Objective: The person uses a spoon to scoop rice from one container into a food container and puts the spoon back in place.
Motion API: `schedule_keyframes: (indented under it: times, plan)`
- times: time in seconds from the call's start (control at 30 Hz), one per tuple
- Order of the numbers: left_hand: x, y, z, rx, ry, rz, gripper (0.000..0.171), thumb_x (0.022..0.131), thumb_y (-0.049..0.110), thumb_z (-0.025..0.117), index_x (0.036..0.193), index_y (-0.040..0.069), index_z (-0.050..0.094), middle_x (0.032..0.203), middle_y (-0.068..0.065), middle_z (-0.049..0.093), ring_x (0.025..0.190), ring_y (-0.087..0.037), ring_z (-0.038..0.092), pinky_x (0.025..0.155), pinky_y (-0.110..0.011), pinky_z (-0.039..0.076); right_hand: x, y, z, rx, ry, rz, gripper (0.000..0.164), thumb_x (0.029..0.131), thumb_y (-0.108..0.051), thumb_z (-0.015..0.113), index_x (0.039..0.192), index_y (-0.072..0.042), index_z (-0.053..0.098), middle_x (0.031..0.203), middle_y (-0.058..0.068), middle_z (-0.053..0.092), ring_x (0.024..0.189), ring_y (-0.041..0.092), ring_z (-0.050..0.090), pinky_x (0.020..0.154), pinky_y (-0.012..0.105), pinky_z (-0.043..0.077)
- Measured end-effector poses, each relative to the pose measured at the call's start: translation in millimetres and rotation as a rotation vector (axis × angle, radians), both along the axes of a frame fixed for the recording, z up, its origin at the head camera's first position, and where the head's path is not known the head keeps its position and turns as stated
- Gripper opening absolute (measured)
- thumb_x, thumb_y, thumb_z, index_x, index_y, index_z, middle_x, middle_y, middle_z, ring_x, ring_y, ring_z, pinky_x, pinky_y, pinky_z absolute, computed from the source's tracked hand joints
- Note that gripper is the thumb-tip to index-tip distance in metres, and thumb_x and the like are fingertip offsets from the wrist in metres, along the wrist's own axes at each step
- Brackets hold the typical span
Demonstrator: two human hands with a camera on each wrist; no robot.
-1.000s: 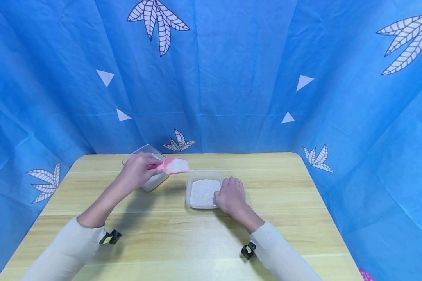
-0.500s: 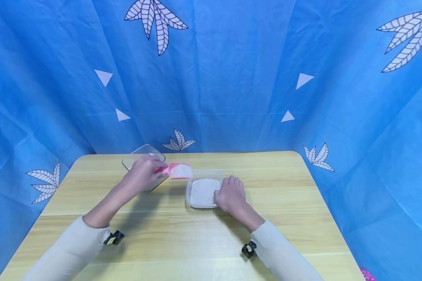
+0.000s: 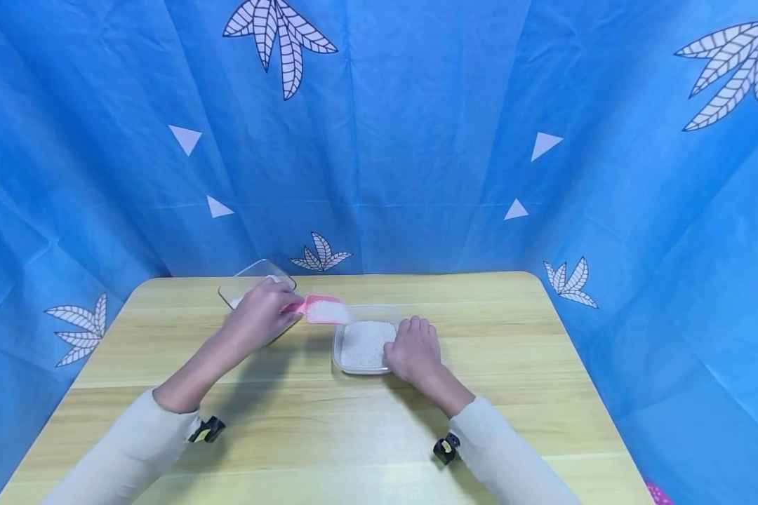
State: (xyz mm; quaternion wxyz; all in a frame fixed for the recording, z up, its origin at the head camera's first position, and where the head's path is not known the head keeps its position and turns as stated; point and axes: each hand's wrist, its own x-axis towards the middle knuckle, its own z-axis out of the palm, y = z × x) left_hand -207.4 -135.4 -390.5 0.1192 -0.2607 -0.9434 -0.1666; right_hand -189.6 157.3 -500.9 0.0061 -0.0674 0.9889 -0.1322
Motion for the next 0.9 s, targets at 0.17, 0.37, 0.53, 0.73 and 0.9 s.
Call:
schedule_keyframes:
  times: [0.17,0.37,0.53,0.73,0.9]
  plan:
    - [2.2,1.9,-0.8,-0.021,0.035,-0.012,0.013,0.083,0.009,0.086,0.095,0.007,0.083,0.086,-0.008,0.073,0.090,-0.026,0.060,0.085,-0.039,0.055,0.0,0.1,-1.3,-0.004,0.008,0.002,0.023,0.092,-0.026,0.053,0.090,-0.002,0.050,0.090,0.012,0.046,0.083,0.029,0.040,0.079,0.040,0.037]
    - [5.0,4.9,-2.9,-0.069,0.091,-0.026,0.015,0.082,0.007,0.086,0.097,0.006,0.082,0.090,-0.010,0.076,0.090,-0.027,0.062,0.085,-0.039,0.055,0.4,0.0,-1.0,-0.002,0.002,0.002,0.024,0.093,-0.026,0.052,0.092,-0.002,0.050,0.091,0.013,0.046,0.085,0.029,0.041,0.080,0.041,0.038]
    - [8.2,7.8,-5.1,-0.100,0.104,-0.036,0.017,0.081,0.006,0.087,0.097,0.007,0.082,0.094,-0.010,0.077,0.090,-0.026,0.061,0.084,-0.037,0.054,0.5,0.3,-2.3,-0.002,-0.001,0.002,0.024,0.092,-0.026,0.052,0.091,-0.002,0.050,0.090,0.012,0.046,0.084,0.029,0.040,0.080,0.041,0.037]
    - [11.0,10.8,-7.9,-0.126,0.151,-0.049,0.016,0.081,0.005,0.087,0.096,0.007,0.083,0.094,-0.011,0.077,0.088,-0.025,0.062,0.079,-0.036,0.055,0.0,0.6,-3.9,-0.002,0.005,0.005,0.023,0.092,-0.026,0.052,0.091,-0.003,0.050,0.090,0.012,0.046,0.084,0.028,0.040,0.079,0.040,0.037]
    - [12.6,12.2,-10.6,-0.163,0.211,-0.062,0.017,0.079,-0.001,0.085,0.094,0.007,0.082,0.092,-0.011,0.077,0.088,-0.026,0.062,0.074,-0.035,0.055,-0.6,0.6,-3.8,-0.005,0.008,0.009,0.024,0.092,-0.027,0.051,0.090,-0.003,0.049,0.089,0.011,0.046,0.083,0.028,0.040,0.078,0.039,0.036]
